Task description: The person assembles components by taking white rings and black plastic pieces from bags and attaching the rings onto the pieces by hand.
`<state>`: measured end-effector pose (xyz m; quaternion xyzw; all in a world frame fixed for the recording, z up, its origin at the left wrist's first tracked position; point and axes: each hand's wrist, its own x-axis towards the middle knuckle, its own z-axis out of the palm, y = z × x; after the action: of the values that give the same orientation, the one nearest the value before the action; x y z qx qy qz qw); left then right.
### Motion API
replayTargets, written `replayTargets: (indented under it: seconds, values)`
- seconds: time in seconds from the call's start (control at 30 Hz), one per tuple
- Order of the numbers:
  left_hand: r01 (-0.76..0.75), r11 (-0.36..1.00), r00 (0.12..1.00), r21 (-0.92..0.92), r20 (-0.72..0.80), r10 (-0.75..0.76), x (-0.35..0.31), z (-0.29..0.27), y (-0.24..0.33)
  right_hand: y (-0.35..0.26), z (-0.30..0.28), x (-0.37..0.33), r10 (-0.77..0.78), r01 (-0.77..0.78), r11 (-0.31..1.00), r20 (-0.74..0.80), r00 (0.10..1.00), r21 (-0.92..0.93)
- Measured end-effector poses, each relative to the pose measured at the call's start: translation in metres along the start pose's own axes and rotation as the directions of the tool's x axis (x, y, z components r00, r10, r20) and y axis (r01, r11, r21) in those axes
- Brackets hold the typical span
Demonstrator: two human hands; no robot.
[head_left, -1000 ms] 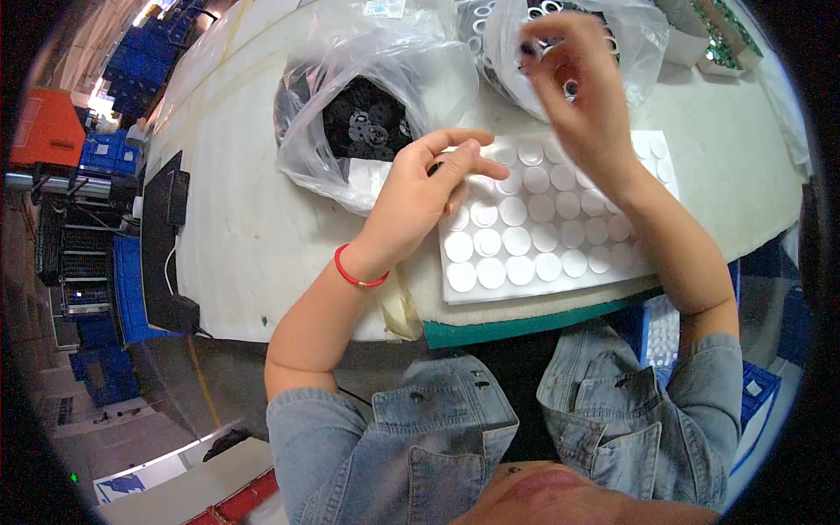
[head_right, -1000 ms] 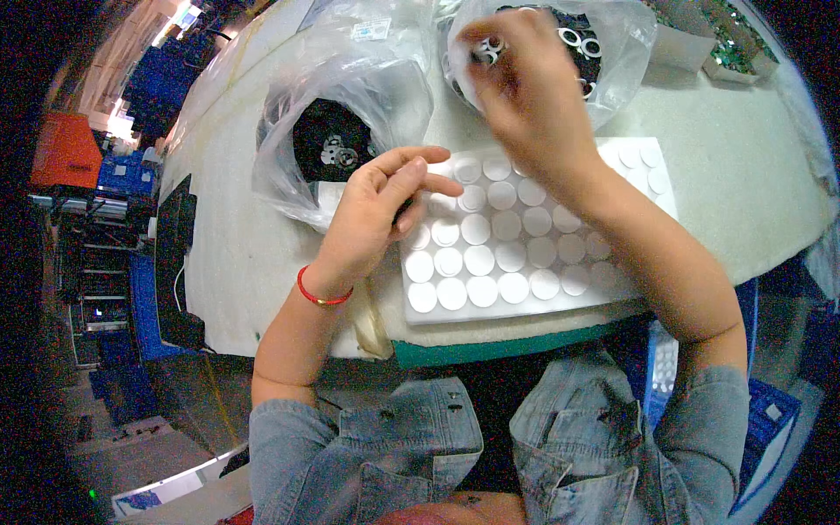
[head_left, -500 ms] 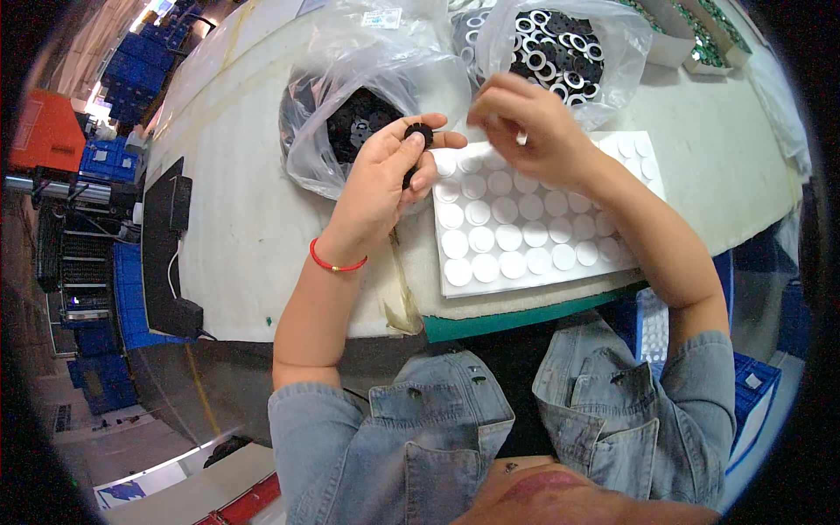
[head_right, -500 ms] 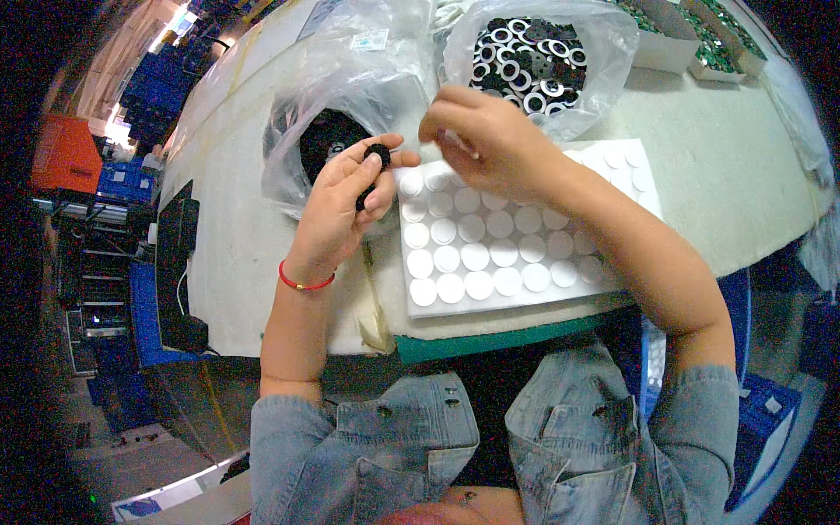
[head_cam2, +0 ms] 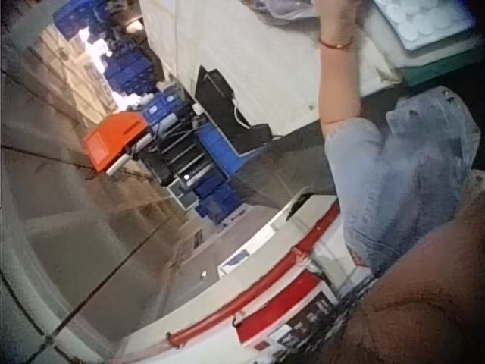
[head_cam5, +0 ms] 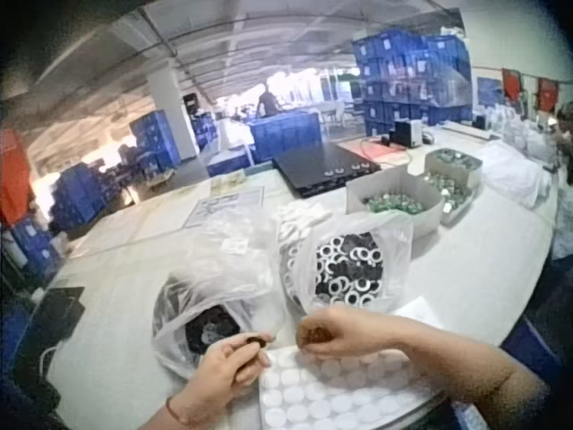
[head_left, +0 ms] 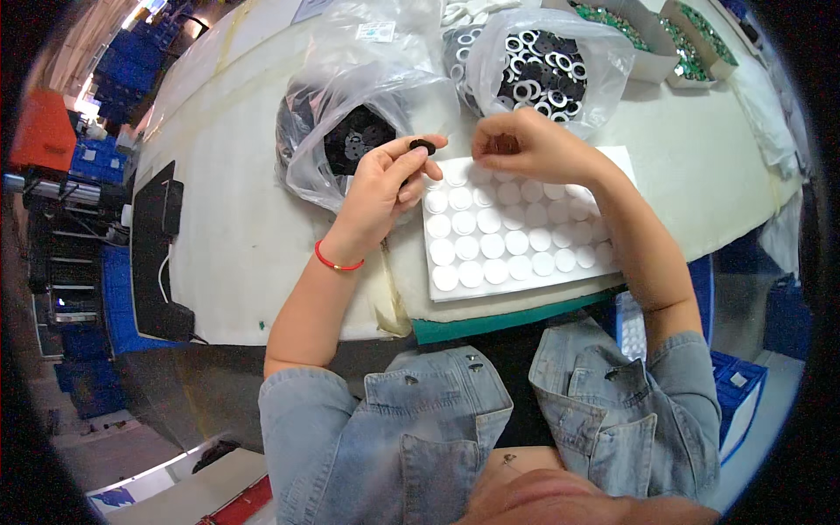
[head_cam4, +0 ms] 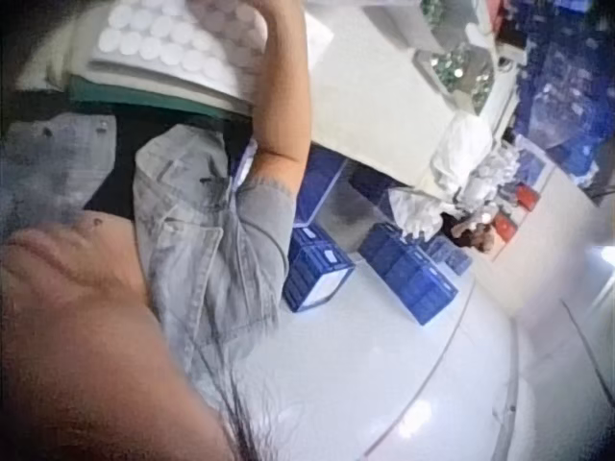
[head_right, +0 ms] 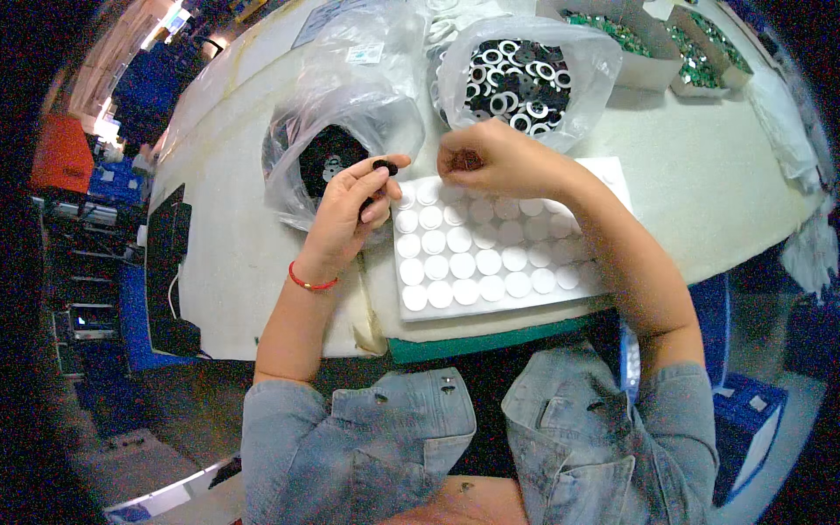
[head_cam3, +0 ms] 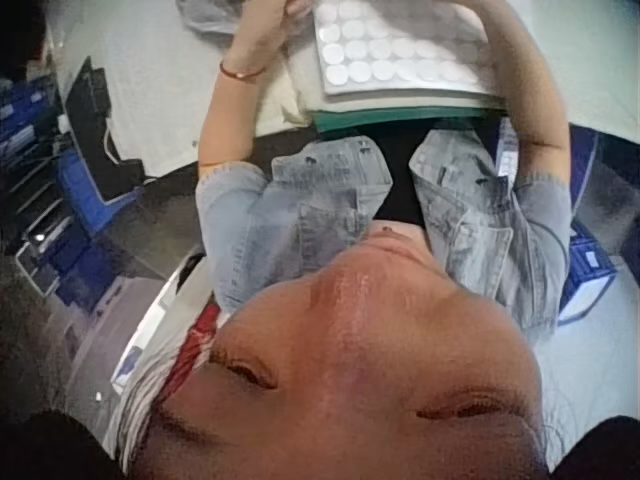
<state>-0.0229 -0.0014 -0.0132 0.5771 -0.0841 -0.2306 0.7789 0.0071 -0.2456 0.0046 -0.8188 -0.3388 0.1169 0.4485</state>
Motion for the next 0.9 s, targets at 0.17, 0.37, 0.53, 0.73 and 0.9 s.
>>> replayTargets:
  seconds: [0.17,0.37,0.53,0.73,0.9]
  values:
    - [-0.079,0.982,0.996,-0.173,0.023,0.084,-0.004,-0.012,-0.014,-0.009,0.002,-0.011,0.077,-0.021,0.967,0.215,0.974,-0.254]
    - [-0.136,0.989,0.99,-0.061,0.032,0.138,-0.006,-0.01,-0.025,-0.016,0.014,-0.017,0.024,0.041,0.917,0.156,0.988,-0.397]
    - [-0.114,0.992,0.992,0.05,0.057,0.111,-0.002,-0.003,-0.029,-0.002,0.017,-0.015,-0.031,0.083,0.916,0.138,0.99,-0.392]
    - [-0.134,0.975,0.989,0.178,0.085,0.121,-0.002,0.011,-0.036,-0.005,0.019,-0.031,0.013,0.061,0.914,0.179,0.984,-0.402]
    - [-0.076,0.994,0.995,0.072,0.078,0.07,-0.006,0.028,-0.041,-0.024,0.008,-0.055,0.052,-0.006,0.986,0.271,0.961,-0.168]
